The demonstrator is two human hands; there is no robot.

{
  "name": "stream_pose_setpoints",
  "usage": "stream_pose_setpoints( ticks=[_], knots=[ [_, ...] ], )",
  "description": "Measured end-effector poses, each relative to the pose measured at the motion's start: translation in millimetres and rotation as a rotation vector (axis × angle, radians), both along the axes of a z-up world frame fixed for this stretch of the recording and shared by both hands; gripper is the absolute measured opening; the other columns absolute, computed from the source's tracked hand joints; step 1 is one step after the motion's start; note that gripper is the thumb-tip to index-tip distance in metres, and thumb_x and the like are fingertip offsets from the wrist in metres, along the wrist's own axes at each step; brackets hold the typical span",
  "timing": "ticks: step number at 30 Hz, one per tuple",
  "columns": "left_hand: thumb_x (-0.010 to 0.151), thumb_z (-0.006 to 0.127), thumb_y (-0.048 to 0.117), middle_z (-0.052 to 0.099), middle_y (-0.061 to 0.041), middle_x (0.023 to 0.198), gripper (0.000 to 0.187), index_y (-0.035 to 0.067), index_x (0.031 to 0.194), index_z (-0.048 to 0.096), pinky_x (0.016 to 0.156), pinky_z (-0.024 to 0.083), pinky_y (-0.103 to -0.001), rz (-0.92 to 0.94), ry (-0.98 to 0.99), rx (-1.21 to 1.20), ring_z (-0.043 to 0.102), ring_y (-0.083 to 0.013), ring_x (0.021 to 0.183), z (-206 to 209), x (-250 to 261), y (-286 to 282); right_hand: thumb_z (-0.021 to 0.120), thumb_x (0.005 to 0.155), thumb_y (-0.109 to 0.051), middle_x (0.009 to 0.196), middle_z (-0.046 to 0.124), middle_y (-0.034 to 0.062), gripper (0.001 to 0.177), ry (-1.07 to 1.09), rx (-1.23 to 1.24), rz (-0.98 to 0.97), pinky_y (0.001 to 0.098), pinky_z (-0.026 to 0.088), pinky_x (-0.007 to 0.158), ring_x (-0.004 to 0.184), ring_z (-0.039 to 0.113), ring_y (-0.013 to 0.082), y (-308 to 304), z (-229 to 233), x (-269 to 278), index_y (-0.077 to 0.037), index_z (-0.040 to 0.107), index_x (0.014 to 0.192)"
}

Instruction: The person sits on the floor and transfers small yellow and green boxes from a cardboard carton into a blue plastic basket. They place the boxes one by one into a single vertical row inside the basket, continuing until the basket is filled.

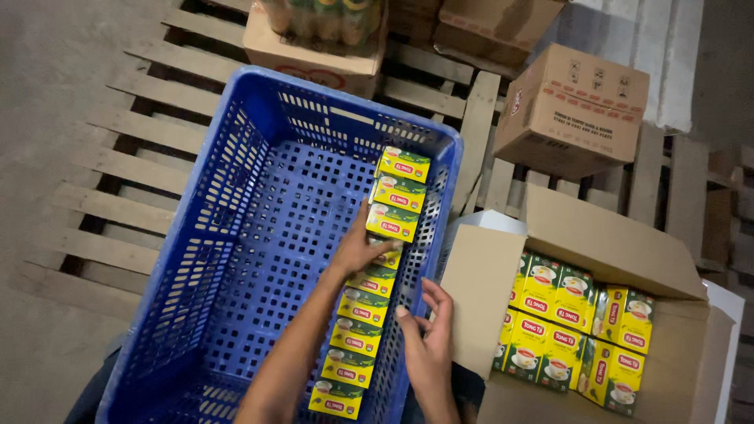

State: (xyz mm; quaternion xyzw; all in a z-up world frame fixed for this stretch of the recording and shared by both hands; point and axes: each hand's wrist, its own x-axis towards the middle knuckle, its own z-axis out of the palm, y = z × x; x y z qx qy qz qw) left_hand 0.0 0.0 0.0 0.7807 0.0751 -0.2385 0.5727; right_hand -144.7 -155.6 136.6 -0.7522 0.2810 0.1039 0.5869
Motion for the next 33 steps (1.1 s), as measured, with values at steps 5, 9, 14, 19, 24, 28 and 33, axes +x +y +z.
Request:
stream_pose_setpoints(
  ticks=[5, 9, 14, 19, 24, 28, 33],
  knots=[
    [0.081, 0.096, 0.023, 0.024, -0.014, 0.185, 0.135, 0.036, 0.176, 0.001, 0.108, 0.056, -0.062, -0.077, -0.163, 0.152, 0.059, -0.0411, 0.147, -18.6, 8.5, 6.4, 0.073, 0.093, -0.022, 0.16, 0.061, 0.0069, 0.06, -0.002, -0.006, -0.006, 0.0339, 0.054, 0.108, 0.156, 0.054, 0.0193, -1.7, 0.8, -0.7, -0.019, 0.057, 0.151],
    [0.093, 0.087, 0.015, 0.021, -0.011, 0.188, 0.119, 0.044, 0.173, 0.003, 0.085, 0.072, -0.043, -0.134, -0.244, 0.298, 0.077, -0.0284, 0.121, -11.9, 3.2, -0.7, 0.073, 0.093, -0.026, 0.159, 0.06, 0.0054, 0.057, 0.04, -0.033, 0.017, 0.0354, 0.053, 0.111, 0.157, 0.053, 0.0185, 1.4, 11.2, 3.1, -0.021, 0.061, 0.149],
    [0.093, 0.091, 0.028, 0.017, -0.015, 0.188, 0.127, 0.038, 0.176, -0.004, 0.124, 0.026, -0.079, -0.186, -0.283, 0.389, 0.05, -0.0419, 0.154, -46.2, 7.4, -3.8, 0.074, 0.093, -0.025, 0.158, 0.062, 0.0008, 0.052, -0.034, -0.075, 0.06, 0.0366, 0.055, 0.11, 0.152, 0.056, 0.0192, -1.4, -4.0, -1.1, -0.021, 0.064, 0.144],
    [0.084, 0.099, 0.039, -0.001, -0.017, 0.189, 0.145, 0.024, 0.178, -0.01, 0.12, 0.013, -0.089, -0.277, -0.245, 0.507, 0.018, -0.0408, 0.172, -47.1, 5.1, -4.0, 0.076, 0.092, -0.023, 0.146, 0.065, 0.0024, 0.049, -0.218, -0.189, 0.114, 0.0346, 0.06, 0.099, 0.135, 0.064, 0.0182, -2.8, -19.4, -7.1, -0.022, 0.069, 0.14],
    [0.098, 0.079, 0.048, -0.007, -0.006, 0.191, 0.125, 0.018, 0.177, -0.013, 0.121, 0.006, -0.086, -0.107, -0.289, 0.284, 0.006, -0.0339, 0.176, -18.0, -46.3, 6.8, 0.071, 0.098, -0.018, 0.128, 0.077, 0.0037, 0.029, -0.452, -0.215, 0.304, 0.0383, 0.063, 0.094, 0.121, 0.071, 0.0219, 5.2, 11.3, -4.8, -0.014, 0.074, 0.126],
    [0.101, 0.073, 0.045, -0.006, -0.009, 0.191, 0.115, 0.02, 0.179, -0.008, 0.12, 0.012, -0.086, -0.164, -0.287, 0.315, -0.002, -0.0321, 0.176, 1.2, -87.6, 18.7, 0.064, 0.103, -0.017, 0.122, 0.075, 0.0098, 0.025, -0.657, -0.207, 0.398, 0.0388, 0.055, 0.103, 0.117, 0.073, 0.0272, 1.5, 44.3, -15.3, -0.007, 0.072, 0.124],
    [0.102, 0.067, 0.053, 0.02, -0.019, 0.185, 0.098, 0.007, 0.176, 0.021, 0.136, 0.022, -0.046, -0.266, -0.334, 0.231, 0.017, -0.0324, 0.172, 17.2, -159.3, 47.0, 0.063, 0.106, -0.026, 0.123, 0.077, 0.0033, 0.026, -0.518, -0.228, 0.484, 0.0314, 0.058, 0.095, 0.114, 0.076, 0.0188, -43.3, 96.8, -44.0, -0.013, 0.074, 0.125]
  ],
)
